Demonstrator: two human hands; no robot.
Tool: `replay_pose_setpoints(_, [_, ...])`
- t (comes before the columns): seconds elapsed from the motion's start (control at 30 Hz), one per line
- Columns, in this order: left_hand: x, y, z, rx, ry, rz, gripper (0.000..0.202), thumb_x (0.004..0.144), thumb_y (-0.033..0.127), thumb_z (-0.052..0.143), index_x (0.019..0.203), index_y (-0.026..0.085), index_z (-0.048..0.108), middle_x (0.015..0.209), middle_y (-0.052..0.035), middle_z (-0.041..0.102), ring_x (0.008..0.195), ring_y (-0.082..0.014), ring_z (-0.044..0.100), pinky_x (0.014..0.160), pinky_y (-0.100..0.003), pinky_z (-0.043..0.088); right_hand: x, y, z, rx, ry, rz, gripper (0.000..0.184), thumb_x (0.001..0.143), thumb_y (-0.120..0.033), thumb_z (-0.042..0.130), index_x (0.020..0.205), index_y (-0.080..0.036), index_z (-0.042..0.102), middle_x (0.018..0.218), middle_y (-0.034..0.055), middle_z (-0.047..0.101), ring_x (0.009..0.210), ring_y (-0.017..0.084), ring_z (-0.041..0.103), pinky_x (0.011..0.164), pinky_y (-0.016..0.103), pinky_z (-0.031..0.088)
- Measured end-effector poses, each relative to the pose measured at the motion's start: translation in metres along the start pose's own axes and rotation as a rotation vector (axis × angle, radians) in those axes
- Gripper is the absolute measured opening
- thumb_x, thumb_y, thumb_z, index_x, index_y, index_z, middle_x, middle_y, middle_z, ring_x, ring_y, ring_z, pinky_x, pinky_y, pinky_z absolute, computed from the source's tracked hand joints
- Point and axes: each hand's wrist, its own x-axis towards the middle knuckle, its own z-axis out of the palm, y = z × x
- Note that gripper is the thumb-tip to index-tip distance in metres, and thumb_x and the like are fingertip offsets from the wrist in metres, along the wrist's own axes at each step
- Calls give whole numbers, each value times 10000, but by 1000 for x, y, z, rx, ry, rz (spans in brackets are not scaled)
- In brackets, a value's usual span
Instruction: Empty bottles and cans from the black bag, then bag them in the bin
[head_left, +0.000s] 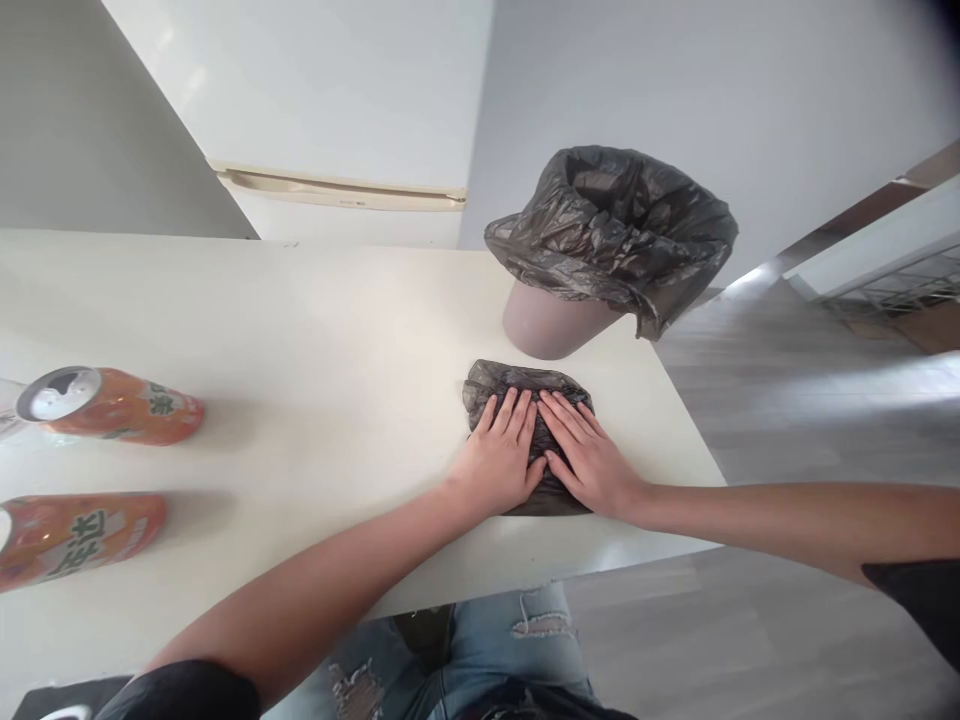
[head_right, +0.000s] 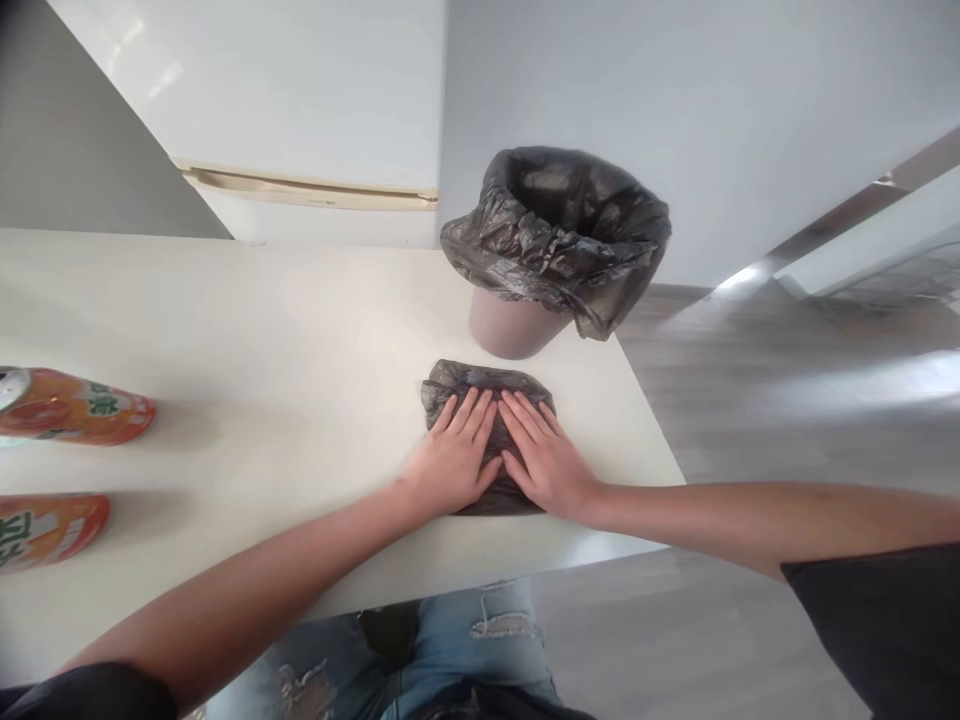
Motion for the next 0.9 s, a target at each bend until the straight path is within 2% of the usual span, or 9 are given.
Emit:
replay_pose_setpoints(0.2, [1,-1,4,5,3,-11,745,1109,490,307,1650,-21,326,1748,-211,240,1652,-365,140,1361,-554,152,1,-1,-1,17,32,-5,765,1122,-356,354,1745,-243,-74,1792,113,221,1655,313,236,1321,600,304])
replay_pose_setpoints(0.5, [4,-4,2,47,-43,-8,780,1106,493,303,1670,-43,248,1760,-212,194,1651,-368,144,1360,-554,160,4,-5,-3,78,93,20,681,1110,-396,390,1733,-189,210,1759,137,314,1634,321,295,1325,593,300])
replay_pose_setpoints(0.9, [8,-5,-2,94,-83,-14,770,1104,492,288,1670,-30,265,1762,-188,205,1647,-356,171,1353,-553,168,6,2,2,134,140,1,688,1088,-413,434,1715,-173,282,1741,151,348,1627,326,311,1323,608,274])
